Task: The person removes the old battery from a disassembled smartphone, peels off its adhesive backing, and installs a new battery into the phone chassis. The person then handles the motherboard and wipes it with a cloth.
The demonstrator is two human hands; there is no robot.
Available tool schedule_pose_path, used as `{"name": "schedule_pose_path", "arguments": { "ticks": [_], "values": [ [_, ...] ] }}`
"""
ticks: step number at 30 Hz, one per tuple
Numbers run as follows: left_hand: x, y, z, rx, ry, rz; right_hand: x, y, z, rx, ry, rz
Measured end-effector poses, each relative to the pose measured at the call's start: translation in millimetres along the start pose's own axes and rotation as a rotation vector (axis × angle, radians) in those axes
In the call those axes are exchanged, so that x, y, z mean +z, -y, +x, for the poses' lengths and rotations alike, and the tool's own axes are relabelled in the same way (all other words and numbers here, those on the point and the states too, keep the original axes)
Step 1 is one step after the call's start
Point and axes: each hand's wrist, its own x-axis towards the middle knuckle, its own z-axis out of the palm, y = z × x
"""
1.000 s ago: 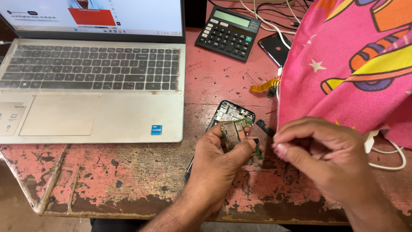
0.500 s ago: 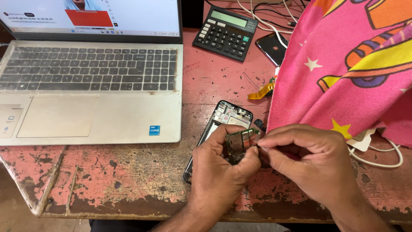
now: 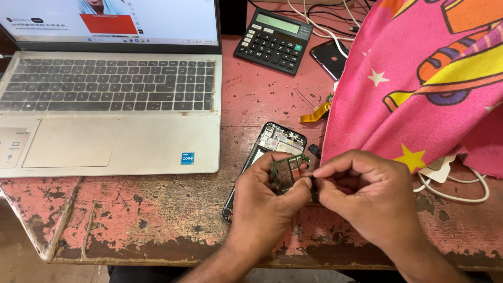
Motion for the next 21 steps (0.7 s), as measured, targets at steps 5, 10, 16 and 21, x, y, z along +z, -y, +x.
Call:
{"name": "schedule_pose_path", "arguments": {
  "ticks": [5, 10, 16, 21],
  "values": [
    [-6, 2, 7, -0.151, 0.022, -0.289, -13, -6, 5, 0.026, 0.064, 0.138],
    [-7, -1, 9, -0.137, 0.042, -0.312, -12, 3, 1, -0.053, 0.086, 0.087],
    [-1, -6, -1, 0.040, 0.020, -0.011, -2, 13, -4, -0.129, 0.000, 0.006],
    [2, -14, -9, 0.149, -0.041, 0.259, -3, 12, -5, -0.072, 0.001, 0.030]
  ]
}}
